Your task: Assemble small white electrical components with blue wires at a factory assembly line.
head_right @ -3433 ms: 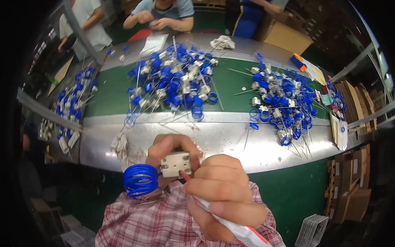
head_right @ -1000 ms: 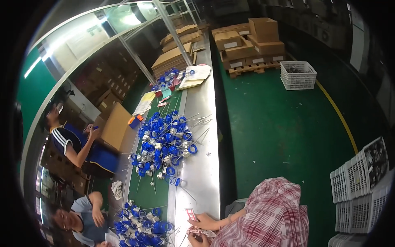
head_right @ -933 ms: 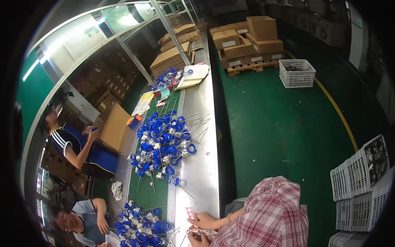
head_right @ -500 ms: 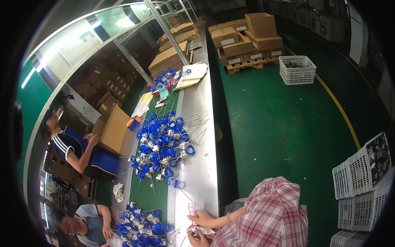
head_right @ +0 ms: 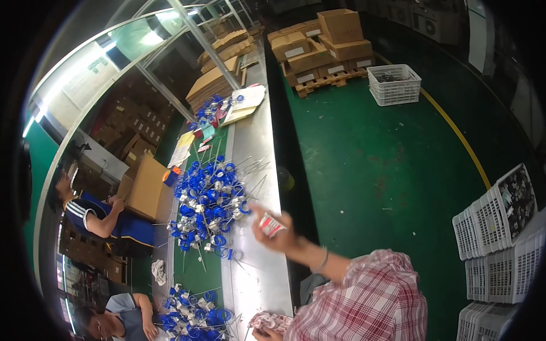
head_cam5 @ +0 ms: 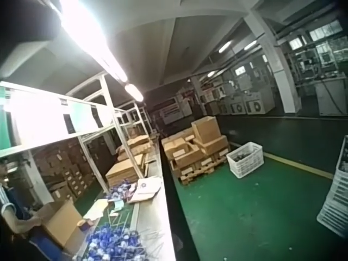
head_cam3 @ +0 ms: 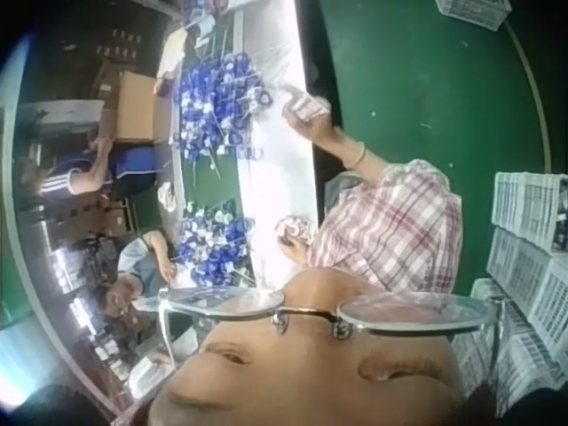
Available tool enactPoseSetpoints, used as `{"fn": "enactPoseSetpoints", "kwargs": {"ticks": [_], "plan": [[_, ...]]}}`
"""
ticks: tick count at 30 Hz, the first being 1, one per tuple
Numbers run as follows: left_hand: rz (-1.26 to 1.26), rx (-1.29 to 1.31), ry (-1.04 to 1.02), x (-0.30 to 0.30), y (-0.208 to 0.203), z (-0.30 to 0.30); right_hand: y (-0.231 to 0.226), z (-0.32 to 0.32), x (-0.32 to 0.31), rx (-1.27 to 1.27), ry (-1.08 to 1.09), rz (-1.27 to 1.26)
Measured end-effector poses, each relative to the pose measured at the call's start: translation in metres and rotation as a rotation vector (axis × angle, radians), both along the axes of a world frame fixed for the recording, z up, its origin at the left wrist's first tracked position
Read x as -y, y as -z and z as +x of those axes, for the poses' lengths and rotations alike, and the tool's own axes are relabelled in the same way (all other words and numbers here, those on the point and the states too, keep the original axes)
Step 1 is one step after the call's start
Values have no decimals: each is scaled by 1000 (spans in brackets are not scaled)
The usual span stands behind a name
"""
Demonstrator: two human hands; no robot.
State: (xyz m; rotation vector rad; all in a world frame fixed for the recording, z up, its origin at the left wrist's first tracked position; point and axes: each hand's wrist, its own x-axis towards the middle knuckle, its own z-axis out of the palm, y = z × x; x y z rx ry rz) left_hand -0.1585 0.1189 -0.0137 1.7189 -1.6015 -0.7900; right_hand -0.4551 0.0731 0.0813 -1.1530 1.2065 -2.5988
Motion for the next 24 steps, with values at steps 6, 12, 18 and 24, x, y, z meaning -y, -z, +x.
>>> {"fn": "enactPoseSetpoints", "kwargs": {"ticks": [6,12,18,24], "plan": [[-70,-94,46,1,-3,-7,-99,-87,-98,-305,628,-89],[-364,47,-126,3,-5,-2,-56,-79,-113,-65,657,-94],[-161,-102,-194,-7,-13,-14,31,1,-68,-126,-85,300],[-13,-11,-246,-21,-9,-35,97,108,-55,26,-818,579]]}}
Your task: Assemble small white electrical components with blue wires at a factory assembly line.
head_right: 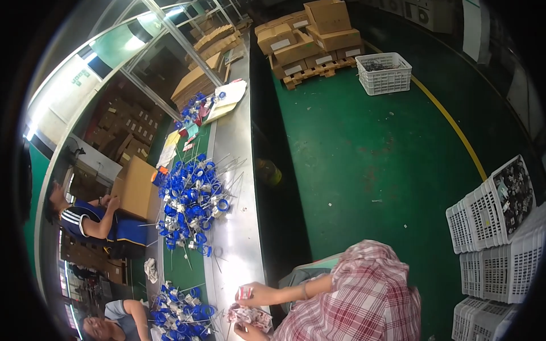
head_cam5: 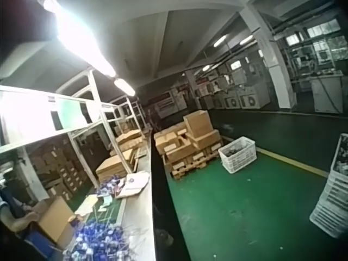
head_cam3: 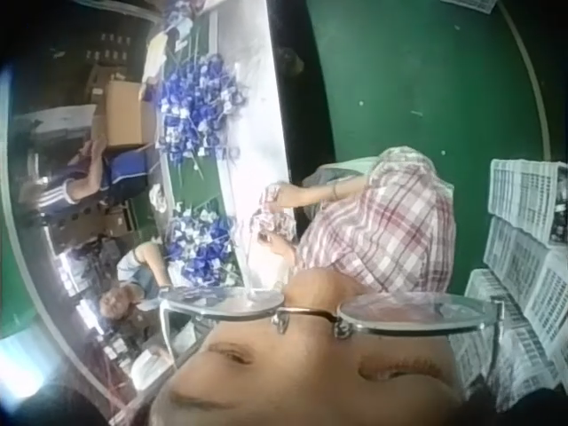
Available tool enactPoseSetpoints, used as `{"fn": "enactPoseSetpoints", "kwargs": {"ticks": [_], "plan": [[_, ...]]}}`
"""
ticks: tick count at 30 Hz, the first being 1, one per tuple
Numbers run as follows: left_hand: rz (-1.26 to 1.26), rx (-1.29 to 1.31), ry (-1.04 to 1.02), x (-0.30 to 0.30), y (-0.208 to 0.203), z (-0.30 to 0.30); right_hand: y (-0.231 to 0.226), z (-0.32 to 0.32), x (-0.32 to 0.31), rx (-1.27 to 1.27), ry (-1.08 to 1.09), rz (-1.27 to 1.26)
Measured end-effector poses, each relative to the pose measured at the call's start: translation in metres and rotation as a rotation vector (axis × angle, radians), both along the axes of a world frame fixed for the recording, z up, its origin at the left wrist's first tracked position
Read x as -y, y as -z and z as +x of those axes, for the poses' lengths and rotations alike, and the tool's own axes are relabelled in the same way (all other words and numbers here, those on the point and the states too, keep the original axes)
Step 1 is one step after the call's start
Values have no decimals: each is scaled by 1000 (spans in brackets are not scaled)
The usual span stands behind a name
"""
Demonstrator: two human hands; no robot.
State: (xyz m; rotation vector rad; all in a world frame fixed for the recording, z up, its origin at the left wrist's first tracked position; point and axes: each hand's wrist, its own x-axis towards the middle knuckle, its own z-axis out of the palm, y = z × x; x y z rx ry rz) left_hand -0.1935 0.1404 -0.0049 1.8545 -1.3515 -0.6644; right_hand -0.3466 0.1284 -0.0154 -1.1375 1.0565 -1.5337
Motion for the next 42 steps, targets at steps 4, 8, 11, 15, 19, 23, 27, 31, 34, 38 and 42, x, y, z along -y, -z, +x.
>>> {"fn": "enactPoseSetpoints", "kwargs": {"ticks": [4,8,11,15,19,23,27,31,34,38,42], "plan": [[-127,202,51,6,42,17,46,32,10,-36,4,-35],[-220,218,170,-3,48,18,47,39,18,-114,-30,-114],[-244,314,197,-5,58,11,54,35,19,-65,-26,-91],[-277,358,230,-6,52,8,57,40,25,10,-62,-92],[-336,376,231,-6,38,-2,56,39,23,-72,-138,-60],[-321,455,306,0,20,-12,58,39,22,-26,-132,3],[-365,467,351,3,15,-12,54,41,23,52,-52,-37],[-304,489,340,3,9,-11,59,42,24,19,-52,-27],[-321,517,322,7,12,-7,56,41,23,41,-125,39],[-401,556,320,8,8,-11,56,41,25,68,-117,51],[-361,509,311,11,20,-7,60,40,25,52,-108,92]]}}
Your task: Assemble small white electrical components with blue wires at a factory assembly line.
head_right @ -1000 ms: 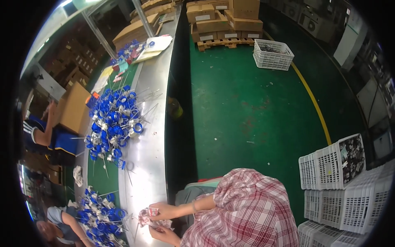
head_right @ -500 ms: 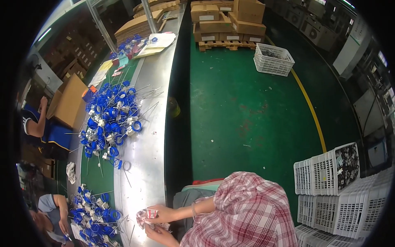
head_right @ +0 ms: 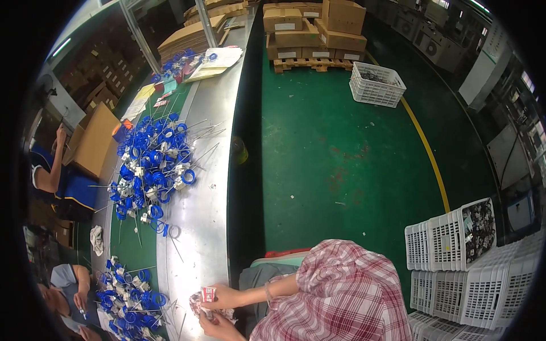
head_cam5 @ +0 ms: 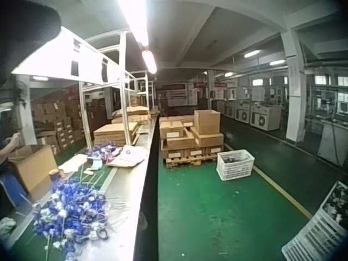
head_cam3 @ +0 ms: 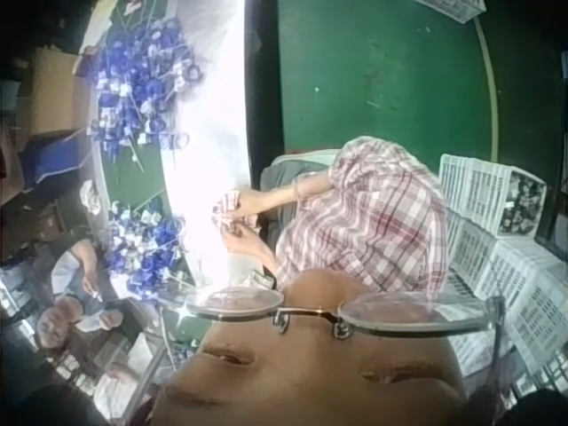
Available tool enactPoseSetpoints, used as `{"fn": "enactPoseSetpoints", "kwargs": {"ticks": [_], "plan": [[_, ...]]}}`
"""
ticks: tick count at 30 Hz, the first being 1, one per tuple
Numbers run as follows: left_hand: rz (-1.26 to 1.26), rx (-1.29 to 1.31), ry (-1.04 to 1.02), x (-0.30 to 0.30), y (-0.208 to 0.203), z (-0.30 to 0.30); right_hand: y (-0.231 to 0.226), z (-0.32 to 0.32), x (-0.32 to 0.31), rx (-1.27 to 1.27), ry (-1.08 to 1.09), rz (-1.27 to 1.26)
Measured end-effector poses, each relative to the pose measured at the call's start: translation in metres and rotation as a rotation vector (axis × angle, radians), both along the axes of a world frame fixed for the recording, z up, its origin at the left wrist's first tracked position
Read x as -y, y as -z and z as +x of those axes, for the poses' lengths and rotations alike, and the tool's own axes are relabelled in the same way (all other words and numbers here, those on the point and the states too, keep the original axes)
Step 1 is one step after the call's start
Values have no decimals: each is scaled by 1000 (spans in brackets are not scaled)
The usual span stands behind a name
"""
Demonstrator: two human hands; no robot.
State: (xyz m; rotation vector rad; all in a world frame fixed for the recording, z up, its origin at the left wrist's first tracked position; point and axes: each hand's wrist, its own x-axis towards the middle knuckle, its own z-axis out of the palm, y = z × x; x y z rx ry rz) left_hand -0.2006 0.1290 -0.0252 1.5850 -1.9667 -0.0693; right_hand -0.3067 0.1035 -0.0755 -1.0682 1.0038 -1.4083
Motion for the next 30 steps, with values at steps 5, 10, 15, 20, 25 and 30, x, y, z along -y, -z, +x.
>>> {"fn": "enactPoseSetpoints", "kwargs": {"ticks": [5,10,15,20,25,30], "plan": [[8,-52,-37,0,14,9,7,-1,0,12,-51,44],[210,-424,-184,8,45,26,-8,-22,5,-380,73,33],[87,-206,-85,22,-3,57,-55,-59,18,12,225,209],[-158,-239,-359,-7,-74,138,-58,-43,37,216,96,222],[-350,-513,-689,6,-92,246,-60,-18,41,207,19,235],[-138,-407,-627,77,-47,340,-57,-16,39,207,31,252]]}}
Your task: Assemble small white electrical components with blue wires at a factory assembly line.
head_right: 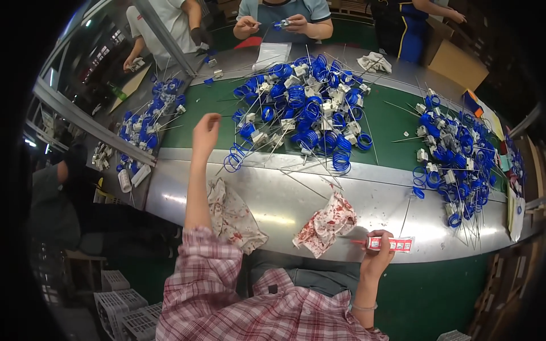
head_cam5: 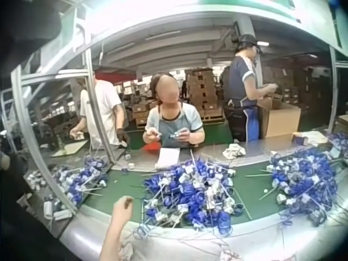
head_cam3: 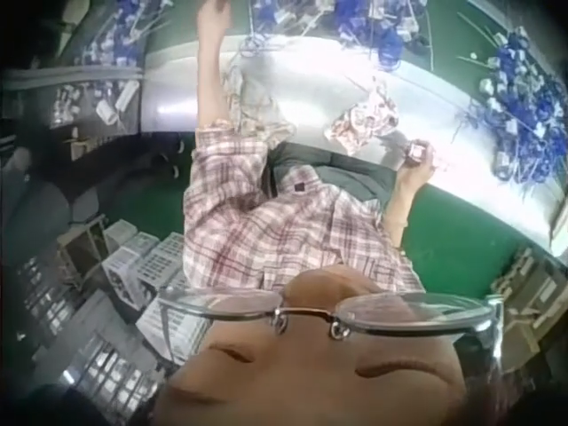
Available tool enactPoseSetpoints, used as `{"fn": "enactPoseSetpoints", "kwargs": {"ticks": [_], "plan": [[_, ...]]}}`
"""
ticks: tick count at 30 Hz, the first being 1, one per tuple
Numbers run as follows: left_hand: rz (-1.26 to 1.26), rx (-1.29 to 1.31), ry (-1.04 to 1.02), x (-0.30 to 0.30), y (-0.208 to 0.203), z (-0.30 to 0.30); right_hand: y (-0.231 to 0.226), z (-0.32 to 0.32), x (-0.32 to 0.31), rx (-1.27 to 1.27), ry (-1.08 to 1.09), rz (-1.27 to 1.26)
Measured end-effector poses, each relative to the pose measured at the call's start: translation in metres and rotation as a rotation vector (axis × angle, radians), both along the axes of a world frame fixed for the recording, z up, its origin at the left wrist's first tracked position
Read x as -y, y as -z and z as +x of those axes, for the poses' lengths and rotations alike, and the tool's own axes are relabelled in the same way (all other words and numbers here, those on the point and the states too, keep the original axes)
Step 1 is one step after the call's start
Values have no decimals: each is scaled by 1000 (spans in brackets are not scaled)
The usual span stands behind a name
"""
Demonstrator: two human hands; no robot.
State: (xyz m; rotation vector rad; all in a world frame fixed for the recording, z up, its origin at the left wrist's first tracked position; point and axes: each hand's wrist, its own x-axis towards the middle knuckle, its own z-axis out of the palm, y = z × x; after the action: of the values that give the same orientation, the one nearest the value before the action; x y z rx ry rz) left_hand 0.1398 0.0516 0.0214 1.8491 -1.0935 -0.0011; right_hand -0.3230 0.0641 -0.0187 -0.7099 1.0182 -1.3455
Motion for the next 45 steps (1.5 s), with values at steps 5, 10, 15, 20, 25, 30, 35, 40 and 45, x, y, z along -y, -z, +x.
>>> {"fn": "enactPoseSetpoints", "kwargs": {"ticks": [5,10,15,20,25,30,35,40,45], "plan": [[357,-14,322,58,50,35,-3,-6,-2,-29,33,15],[749,295,193,80,33,14,-2,-10,2,-43,67,18],[659,574,149,56,0,21,-2,-2,2,-11,102,36],[255,357,126,16,-47,30,-1,8,4,1,119,50],[-300,-27,151,-55,-94,10,-25,12,-2,53,84,-22],[-573,-488,438,-96,-85,-63,-58,10,0,-15,154,-205],[-364,-704,939,-104,-82,-206,-168,51,-19,315,267,-671],[-462,-827,1110,-95,-88,-283,-197,73,-56,244,343,-1065],[-458,-892,1213,-93,-83,-309,-183,75,-73,318,372,-1172]]}}
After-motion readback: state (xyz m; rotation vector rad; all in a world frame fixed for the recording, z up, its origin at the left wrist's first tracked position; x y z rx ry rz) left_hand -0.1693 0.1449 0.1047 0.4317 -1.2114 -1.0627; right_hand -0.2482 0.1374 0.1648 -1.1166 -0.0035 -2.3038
